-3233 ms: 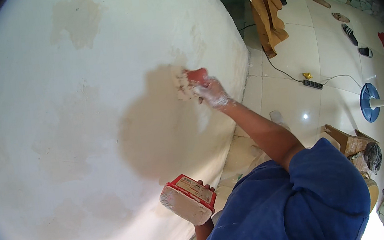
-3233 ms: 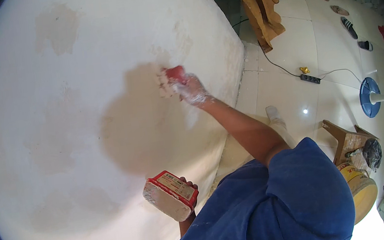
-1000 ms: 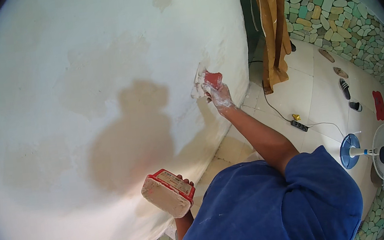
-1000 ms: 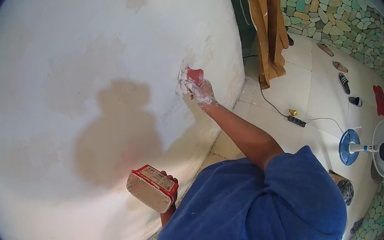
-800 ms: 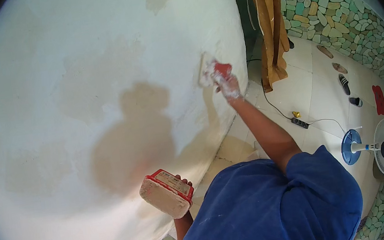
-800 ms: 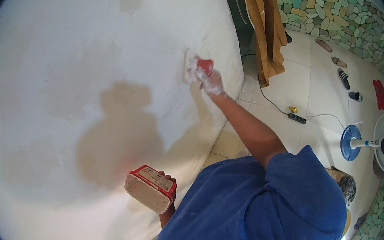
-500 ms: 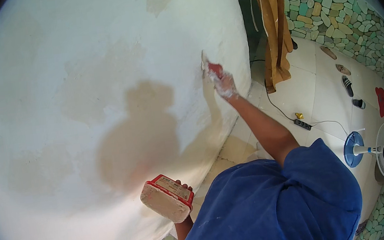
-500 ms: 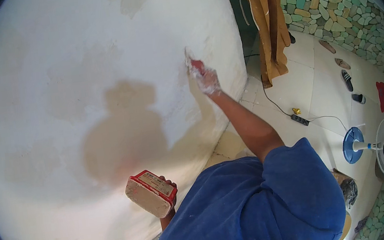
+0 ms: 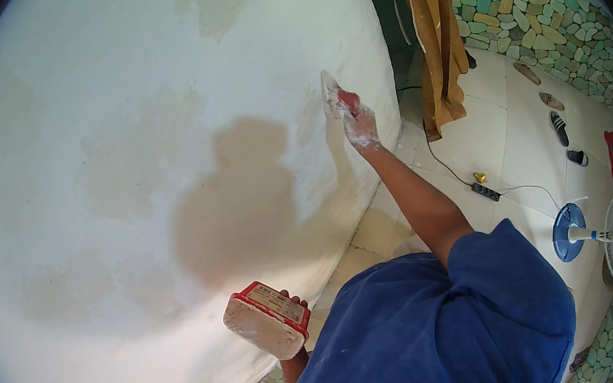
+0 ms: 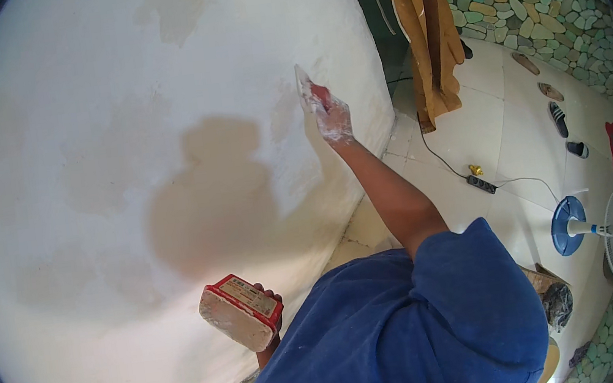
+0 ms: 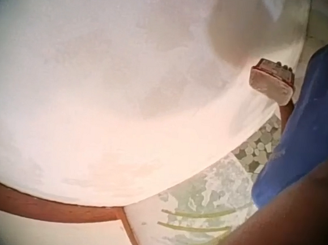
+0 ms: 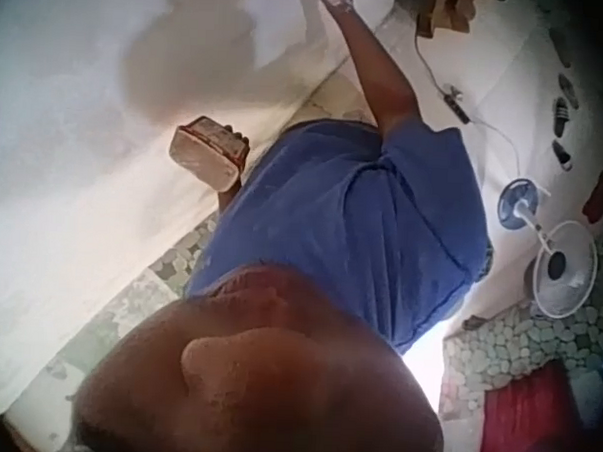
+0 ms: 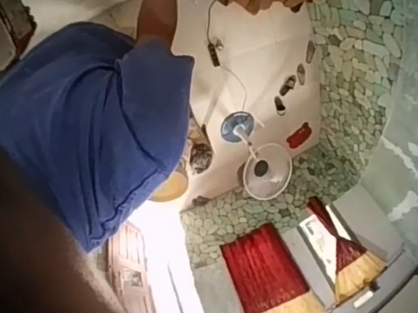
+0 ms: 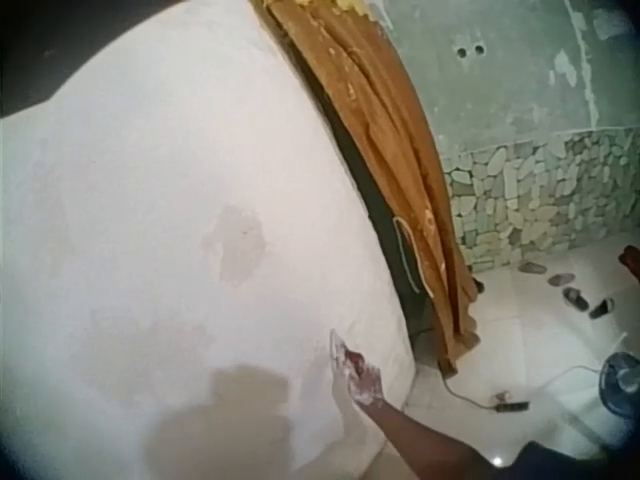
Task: Preparing plaster compound on a putty knife, applying it to smooth out a wall, and washing the tools in a bucket.
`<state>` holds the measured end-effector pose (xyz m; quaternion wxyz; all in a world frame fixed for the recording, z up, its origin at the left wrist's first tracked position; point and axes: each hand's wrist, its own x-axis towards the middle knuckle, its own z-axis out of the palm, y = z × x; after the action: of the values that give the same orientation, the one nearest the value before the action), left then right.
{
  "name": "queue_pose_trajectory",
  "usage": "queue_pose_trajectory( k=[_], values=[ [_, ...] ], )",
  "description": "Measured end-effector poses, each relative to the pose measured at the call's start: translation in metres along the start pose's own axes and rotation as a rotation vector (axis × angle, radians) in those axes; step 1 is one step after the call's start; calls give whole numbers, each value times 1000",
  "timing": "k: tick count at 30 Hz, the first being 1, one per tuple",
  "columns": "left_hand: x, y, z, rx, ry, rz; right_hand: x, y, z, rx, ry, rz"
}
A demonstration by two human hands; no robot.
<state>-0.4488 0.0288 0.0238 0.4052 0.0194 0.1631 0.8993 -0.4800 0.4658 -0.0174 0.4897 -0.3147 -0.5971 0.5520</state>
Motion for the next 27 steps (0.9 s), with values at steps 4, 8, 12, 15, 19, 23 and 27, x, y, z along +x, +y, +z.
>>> queue_pose_trajectory(
  k=[4, 8, 12, 15, 19, 23, 27],
  values=[
    [1, -14, -18, 93, -30, 28, -25, -12, 35, -9, -4, -115],
    [14, -37, -14, 80, 16, 8, -41, -38, 12, 125, -239, -277],
    [42, -88, 27, 205, 60, -22, 5, -6, -36, -51, -341, 198],
    [49, -122, 35, 241, 41, -18, 50, 8, -67, 44, 17, 117],
    [58, -184, 58, 208, 79, -68, 59, 35, -53, 190, -46, 74],
    [69, -230, 67, 188, 108, -90, 38, -30, -88, 182, -159, -181],
    [107, -275, 92, 230, 136, -164, 65, 3, -130, 510, -364, 82]
  ],
)
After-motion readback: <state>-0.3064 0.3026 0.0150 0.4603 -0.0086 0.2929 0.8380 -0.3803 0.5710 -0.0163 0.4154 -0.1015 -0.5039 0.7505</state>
